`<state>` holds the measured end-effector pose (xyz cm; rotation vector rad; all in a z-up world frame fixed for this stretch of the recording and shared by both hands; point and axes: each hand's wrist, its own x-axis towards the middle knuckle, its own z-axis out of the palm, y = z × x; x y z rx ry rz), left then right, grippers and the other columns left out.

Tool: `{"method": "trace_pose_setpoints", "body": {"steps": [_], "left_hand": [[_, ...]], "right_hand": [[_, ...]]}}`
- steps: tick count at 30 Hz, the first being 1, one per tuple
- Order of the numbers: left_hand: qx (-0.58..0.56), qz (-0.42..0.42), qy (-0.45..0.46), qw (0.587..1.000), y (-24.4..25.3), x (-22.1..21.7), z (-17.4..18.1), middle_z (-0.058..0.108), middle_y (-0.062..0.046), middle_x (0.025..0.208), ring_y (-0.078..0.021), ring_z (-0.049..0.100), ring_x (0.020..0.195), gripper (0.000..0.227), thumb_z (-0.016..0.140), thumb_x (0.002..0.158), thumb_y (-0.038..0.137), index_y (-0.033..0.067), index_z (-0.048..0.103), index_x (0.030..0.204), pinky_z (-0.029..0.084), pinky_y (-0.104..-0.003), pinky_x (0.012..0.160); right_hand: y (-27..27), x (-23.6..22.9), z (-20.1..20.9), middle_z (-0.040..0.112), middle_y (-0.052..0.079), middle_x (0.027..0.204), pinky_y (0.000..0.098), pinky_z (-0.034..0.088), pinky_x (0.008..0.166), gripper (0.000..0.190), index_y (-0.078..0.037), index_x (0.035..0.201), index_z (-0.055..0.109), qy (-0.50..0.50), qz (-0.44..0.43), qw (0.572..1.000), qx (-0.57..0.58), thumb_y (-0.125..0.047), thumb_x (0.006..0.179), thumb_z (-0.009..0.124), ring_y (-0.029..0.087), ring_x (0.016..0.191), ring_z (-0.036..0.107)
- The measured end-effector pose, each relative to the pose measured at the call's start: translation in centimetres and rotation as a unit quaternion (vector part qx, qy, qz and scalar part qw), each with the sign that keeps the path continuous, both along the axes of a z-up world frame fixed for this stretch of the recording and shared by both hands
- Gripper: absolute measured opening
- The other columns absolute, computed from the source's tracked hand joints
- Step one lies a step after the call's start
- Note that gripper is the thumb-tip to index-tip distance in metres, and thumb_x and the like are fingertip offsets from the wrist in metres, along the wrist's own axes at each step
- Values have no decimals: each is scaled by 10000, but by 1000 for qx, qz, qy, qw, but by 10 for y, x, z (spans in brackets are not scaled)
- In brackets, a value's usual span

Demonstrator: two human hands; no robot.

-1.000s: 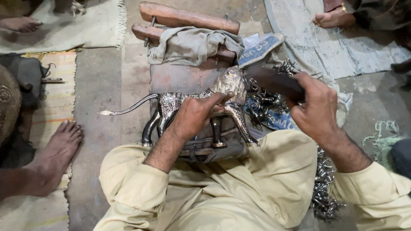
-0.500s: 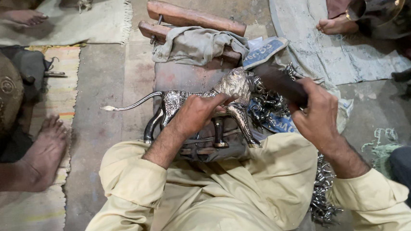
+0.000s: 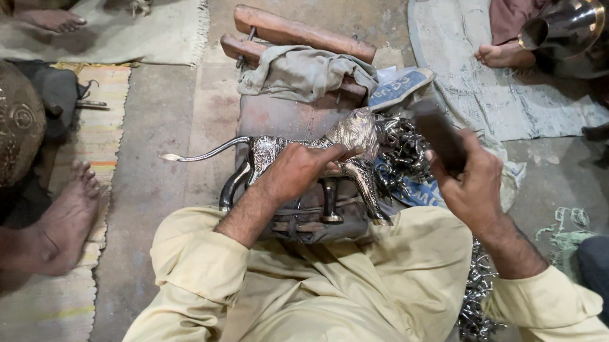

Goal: The person hammers a small metal animal figurine with a hammer and chisel while seated on the floor. They repeatedly strike the figurine's body and legs, occasionally repositioning the object to access different areas.

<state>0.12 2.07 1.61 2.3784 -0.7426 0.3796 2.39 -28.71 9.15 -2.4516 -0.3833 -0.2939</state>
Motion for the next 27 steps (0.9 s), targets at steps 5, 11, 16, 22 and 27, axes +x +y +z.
{"method": "trace_pose_setpoints", "body": {"steps": [5,11,16,22,27], "left_hand": [[14,10,20,1000,0,-2,0,727,-144,748,-359,730,692,371,688,934,106,190,596,1283,589,-463,608],[-1,8,3,1000,3,-3,-3,731,-140,754,-363,731,699,375,695,922,99,179,591,1273,585,-466,602],[11,12,-4,1000,4,-2,-8,731,-142,744,-369,729,699,394,701,904,73,194,608,1268,584,-472,615],[-9,-2,-16,1000,7,-1,-8,748,-135,810,-364,735,738,389,687,906,84,163,593,1275,584,-467,621],[-9,3,-19,1000,11,-4,-8,755,-129,821,-352,736,733,392,691,910,75,176,606,1279,589,-451,626]], "right_hand": [[-1,-2,-1,699,153,903,464,514,743,376,-45,1110,680,-149,74,977,-136,-2,740,730,344,820,682],[3,-1,3,706,155,939,466,529,782,374,-49,1095,670,-188,82,966,-156,9,728,714,361,871,692],[7,-3,6,692,162,894,467,522,740,288,-29,1085,636,-114,44,989,-86,-71,833,769,369,824,689],[8,-2,10,694,176,907,470,524,750,326,-36,1095,660,-103,72,988,-86,-28,778,738,384,834,685],[11,-4,10,704,162,924,495,525,788,372,-59,1076,672,-175,81,964,-182,18,713,704,392,881,689]]}}
